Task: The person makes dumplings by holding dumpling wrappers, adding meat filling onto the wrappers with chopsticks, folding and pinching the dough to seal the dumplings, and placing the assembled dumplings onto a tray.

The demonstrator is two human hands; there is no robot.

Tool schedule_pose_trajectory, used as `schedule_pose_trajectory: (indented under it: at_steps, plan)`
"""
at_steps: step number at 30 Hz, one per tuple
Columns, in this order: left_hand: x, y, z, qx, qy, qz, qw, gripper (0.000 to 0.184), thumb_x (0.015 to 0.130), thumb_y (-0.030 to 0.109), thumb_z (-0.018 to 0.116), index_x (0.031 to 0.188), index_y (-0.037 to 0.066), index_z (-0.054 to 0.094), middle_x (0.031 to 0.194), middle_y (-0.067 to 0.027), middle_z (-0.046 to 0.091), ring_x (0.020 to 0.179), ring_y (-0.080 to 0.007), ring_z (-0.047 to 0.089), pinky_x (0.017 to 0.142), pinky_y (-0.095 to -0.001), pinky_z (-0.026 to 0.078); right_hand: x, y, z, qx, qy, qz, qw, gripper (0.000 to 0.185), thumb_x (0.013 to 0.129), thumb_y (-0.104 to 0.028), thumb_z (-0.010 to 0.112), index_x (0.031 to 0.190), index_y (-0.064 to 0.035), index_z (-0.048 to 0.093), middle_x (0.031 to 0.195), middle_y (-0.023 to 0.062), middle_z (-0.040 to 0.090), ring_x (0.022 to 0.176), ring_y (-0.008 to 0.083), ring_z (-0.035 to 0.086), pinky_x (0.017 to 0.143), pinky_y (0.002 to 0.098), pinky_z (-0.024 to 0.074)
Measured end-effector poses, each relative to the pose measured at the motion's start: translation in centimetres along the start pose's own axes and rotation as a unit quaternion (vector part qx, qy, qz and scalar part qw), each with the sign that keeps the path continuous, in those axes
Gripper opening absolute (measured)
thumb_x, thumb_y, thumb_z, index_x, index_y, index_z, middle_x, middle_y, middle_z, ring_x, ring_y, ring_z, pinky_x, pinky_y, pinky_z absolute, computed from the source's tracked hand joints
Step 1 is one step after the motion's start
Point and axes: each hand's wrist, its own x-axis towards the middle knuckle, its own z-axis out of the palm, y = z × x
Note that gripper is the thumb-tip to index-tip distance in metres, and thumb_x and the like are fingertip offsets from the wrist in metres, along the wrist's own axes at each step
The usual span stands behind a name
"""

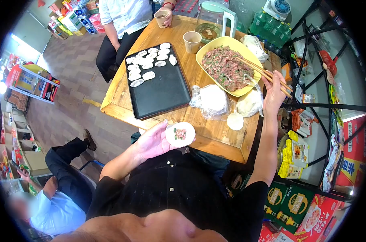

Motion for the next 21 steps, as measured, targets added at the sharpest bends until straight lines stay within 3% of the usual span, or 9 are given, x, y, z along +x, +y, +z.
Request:
schedule_pose_trajectory:
  at_steps: [7,13,16,18,21]
  plan:
    - [0.3,0.1,0.6,-0.023,-0.023,-0.003,0.999,0.055,0.105,0.041,0.036,0.138,-0.004,0.042,0.137,-0.0193,0.053,0.128,-0.0301,0.053,0.11,-0.0422,0.041,0.0,0.6,-1.2,-0.021,-0.015,0.026,0.999,0.024,0.1,-0.011,0.055,0.117,0.0055,0.054,0.107,0.0161,0.063,0.097,0.0223,0.067,0.088,0.0344,0.0582]
    - [0.2,-0.2,0.9,-0.022,0.005,-0.007,1.0,0.056,0.105,0.04,0.036,0.139,-0.004,0.042,0.136,-0.0195,0.054,0.125,-0.0295,0.055,0.109,-0.0423,0.042,0.2,1.0,-1.1,-0.066,-0.017,-0.019,0.998,0.024,0.1,-0.011,0.055,0.117,0.0057,0.054,0.107,0.0156,0.063,0.097,0.0218,0.067,0.088,0.0353,0.0583]
    - [0.2,0.1,1.4,0.03,0.049,0.0,0.998,0.061,0.105,0.042,0.033,0.143,-0.006,0.037,0.144,-0.0237,0.045,0.134,-0.0349,0.045,0.115,-0.0445,0.034,-0.2,0.0,-0.7,-0.007,0.024,-0.009,1.0,0.024,0.101,-0.011,0.053,0.118,0.0063,0.052,0.108,0.0179,0.063,0.098,0.0234,0.067,0.088,0.0349,0.0582]
    - [0.4,0.3,1.3,0.001,0.003,0.002,1.0,0.056,0.105,0.041,0.036,0.138,-0.004,0.043,0.136,-0.0189,0.054,0.125,-0.029,0.055,0.109,-0.041,0.042,-0.6,-0.3,-0.9,-0.019,0.012,-0.013,1.0,0.025,0.101,-0.011,0.052,0.118,0.0064,0.051,0.11,0.0196,0.062,0.099,0.025,0.066,0.088,0.036,0.0582]
    - [0.6,0.3,1.3,-0.007,-0.002,0.002,1.0,0.055,0.105,0.041,0.037,0.137,-0.004,0.043,0.136,-0.0191,0.054,0.126,-0.0293,0.054,0.109,-0.0409,0.041,-0.5,-0.1,-1.4,-0.047,-0.011,-0.037,0.998,0.025,0.101,-0.011,0.052,0.119,0.0056,0.051,0.112,0.0204,0.062,0.101,0.0253,0.066,0.089,0.0363,0.0577]
